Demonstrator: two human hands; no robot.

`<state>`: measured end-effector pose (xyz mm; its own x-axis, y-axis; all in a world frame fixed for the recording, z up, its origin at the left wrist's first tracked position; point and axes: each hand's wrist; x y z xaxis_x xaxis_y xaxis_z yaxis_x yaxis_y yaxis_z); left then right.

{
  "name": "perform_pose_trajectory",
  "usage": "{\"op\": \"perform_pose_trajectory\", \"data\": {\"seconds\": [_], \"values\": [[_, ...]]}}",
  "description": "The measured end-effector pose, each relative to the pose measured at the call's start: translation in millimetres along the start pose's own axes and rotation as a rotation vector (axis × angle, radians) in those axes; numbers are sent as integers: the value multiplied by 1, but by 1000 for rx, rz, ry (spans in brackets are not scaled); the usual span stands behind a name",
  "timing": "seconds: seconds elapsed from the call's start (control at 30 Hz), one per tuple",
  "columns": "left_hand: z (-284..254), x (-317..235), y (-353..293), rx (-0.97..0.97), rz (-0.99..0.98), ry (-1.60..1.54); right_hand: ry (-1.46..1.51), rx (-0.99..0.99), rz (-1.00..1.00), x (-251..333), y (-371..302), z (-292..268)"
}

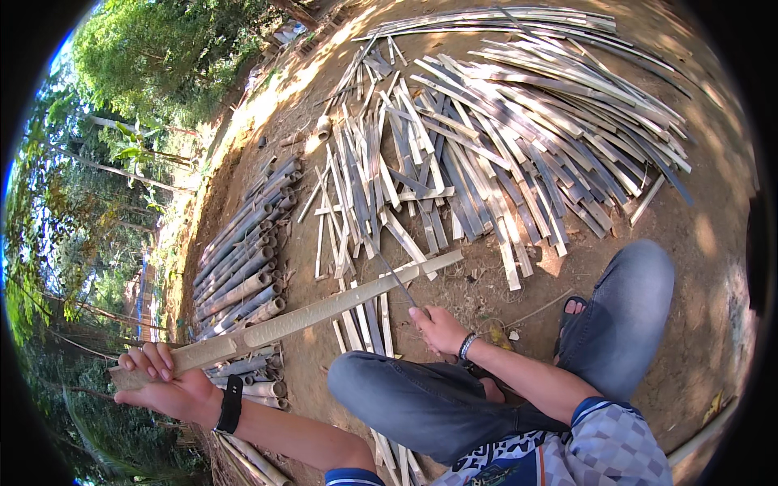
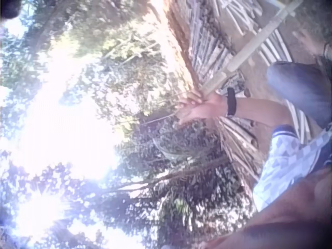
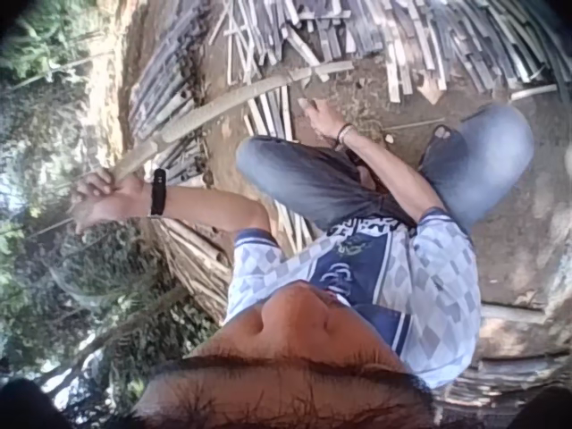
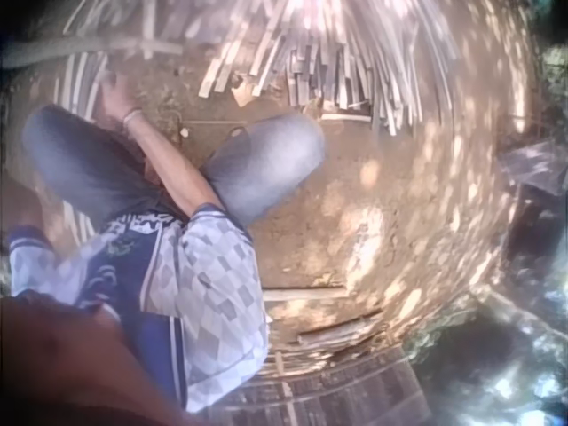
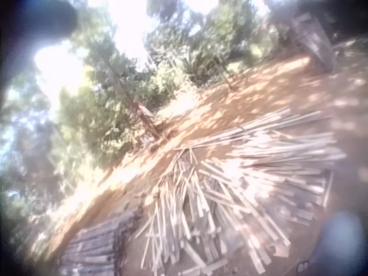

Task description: The person uses a knife to shave thin strips of bamboo while holding them by hand.

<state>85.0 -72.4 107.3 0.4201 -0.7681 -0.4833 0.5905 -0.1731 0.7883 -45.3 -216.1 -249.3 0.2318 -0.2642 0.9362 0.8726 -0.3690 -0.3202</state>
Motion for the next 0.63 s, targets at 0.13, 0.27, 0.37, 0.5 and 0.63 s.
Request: {"op": "perform_pose_trajectory", "data": {"seconds": [0.13, 0.27, 0.37, 0.5, 0.63], "values": [[-3, -7, -2, 23, 14, -37, -64, 109, -146, 26, -22, 10], [-2, 2, -2, 8, -3, -42, -239, -35, -233, 13, -11, 5], [-1, -2, 0, -25, 22, 10, -112, 13, -55, 10, -7, 2], [-5, -4, -3, -24, 40, -2, -182, 31, -168, 28, -23, 12], [-6, -3, -2, 33, 17, -32, -277, -83, -235, 8, -8, 12]]}}
Point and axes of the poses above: each hand's wrist, its own y-axis towards the middle knuckle, its own z-axis out of the palm, x = y × z, and after that the axes turned 13 degrees about -y, right-handed
